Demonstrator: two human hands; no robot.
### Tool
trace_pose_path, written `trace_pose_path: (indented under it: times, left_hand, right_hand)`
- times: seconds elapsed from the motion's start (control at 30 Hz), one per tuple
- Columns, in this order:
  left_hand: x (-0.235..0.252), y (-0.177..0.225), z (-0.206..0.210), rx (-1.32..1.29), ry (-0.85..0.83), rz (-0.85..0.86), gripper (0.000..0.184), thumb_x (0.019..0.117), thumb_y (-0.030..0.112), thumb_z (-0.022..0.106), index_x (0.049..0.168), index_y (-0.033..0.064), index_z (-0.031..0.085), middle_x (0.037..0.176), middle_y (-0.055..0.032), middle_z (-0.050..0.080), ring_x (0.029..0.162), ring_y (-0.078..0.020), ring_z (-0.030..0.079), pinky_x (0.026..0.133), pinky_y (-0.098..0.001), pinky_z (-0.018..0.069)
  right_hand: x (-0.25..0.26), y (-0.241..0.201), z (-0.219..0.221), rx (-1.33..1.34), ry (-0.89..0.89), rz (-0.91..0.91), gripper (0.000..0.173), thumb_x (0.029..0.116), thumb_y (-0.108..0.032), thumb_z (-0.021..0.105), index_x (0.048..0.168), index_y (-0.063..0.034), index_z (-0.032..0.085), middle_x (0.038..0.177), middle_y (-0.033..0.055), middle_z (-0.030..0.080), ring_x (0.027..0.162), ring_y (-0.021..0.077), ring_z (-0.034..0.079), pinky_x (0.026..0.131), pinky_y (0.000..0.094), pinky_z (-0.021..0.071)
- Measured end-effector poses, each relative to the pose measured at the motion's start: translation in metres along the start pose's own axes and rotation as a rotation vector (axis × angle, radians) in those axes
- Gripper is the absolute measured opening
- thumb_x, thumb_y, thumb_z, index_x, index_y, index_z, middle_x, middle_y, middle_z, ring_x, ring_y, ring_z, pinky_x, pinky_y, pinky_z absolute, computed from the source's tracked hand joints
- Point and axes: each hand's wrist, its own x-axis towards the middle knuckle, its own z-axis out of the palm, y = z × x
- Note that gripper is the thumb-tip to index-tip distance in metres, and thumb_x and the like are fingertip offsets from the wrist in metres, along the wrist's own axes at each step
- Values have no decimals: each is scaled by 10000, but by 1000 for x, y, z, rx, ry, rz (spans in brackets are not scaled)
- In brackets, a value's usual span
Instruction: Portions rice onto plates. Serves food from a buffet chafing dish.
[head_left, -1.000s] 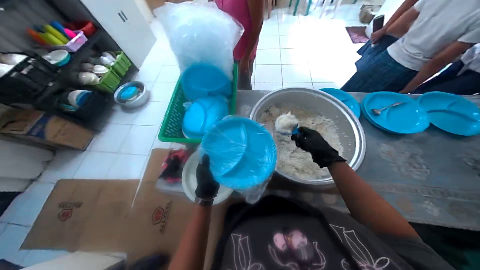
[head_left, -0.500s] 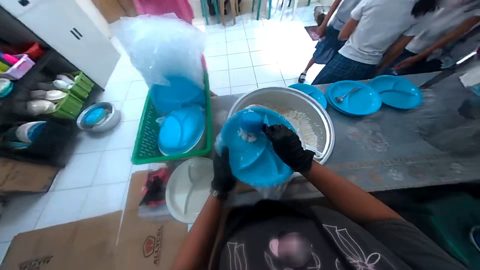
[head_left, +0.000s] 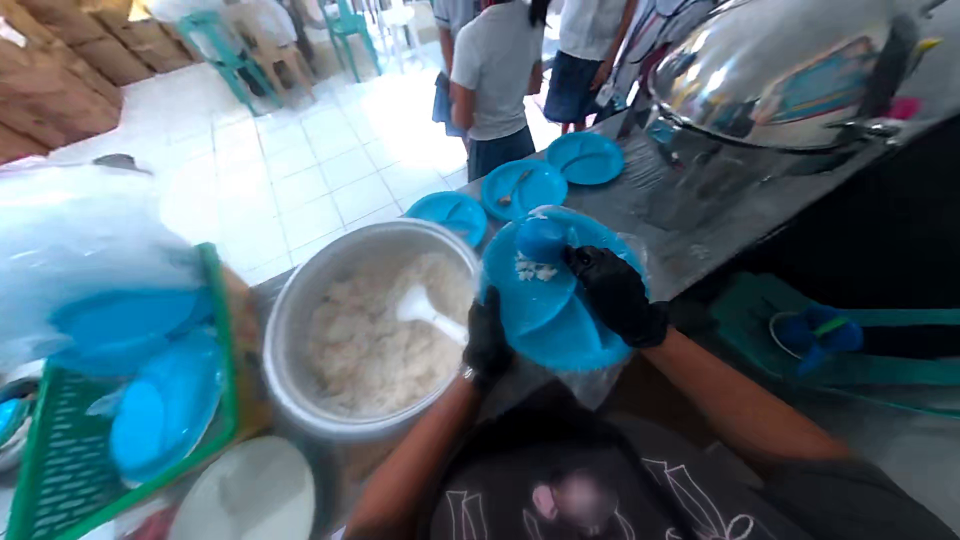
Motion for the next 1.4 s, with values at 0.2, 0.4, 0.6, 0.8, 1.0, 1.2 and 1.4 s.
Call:
trace_pose_path:
  times: [0.2,0.4,0.6,0.8,1.0,1.2,1.4]
  left_hand:
    - [89,-125,121,100,-140,-261,486,1143,308,313,1465,-35,433,1384,-253,556,1221,-287,596,1031,-433,504]
    - [125,-171,173,159,-265,-319,517,1146,284,294,1573,-5,259,1531,-254,436,1365,-304,507,1117,-436,453]
    - [94,-141,135,367,-352,-299,624,1071,175,508,1595,30,203,1511,-252,448,1317,-328,521,1032,-490,483]
    - [21,-54,36,236,-573,-164,390,1073,212,480,1415,29,524,1227,-89,699,989,-151,693,852,-310,574]
    - [-45,51,-132,226,-145,394,382,1078,265,417,1290,75,671,1173,-62,742,1007,-179,725,910,-357,607]
    - [-30,87,-343,202,687,547,250,1065,100,483,1213,4,660,1075,-71,737,894,-117,705,787,-293,595]
    - [44,99,-537,623,834,69,495,1072,213,507,1520,12,438,1477,-245,528,1360,-354,529,1138,-526,419]
  right_hand:
    - [-26,138,67,180,-550,399,385,956,18,578,1339,60,599,1361,327,549,1237,500,564,990,627,488]
    - [-31,190,131,152,-501,511,380,1011,25,488,1381,69,562,1335,325,566,1217,491,582,989,591,501]
    - [-41,201,137,155,-366,478,388,1002,46,493,1379,46,586,1311,313,587,1179,485,607,970,587,515]
    - [-44,198,128,286,-275,591,398,1012,12,455,1379,7,609,1381,294,564,1253,463,579,1033,598,484]
    - [-17,159,76,752,74,694,470,1053,-220,541,1422,66,492,1279,237,628,1102,217,649,978,372,546]
    - [41,-17,63,1173,31,600,250,1097,-251,452,1230,-59,543,771,-112,497,556,-44,470,519,154,453]
    - [67,-198,67,1340,-395,440,319,1031,-171,475,1324,-46,485,774,-48,663,520,38,596,476,204,527]
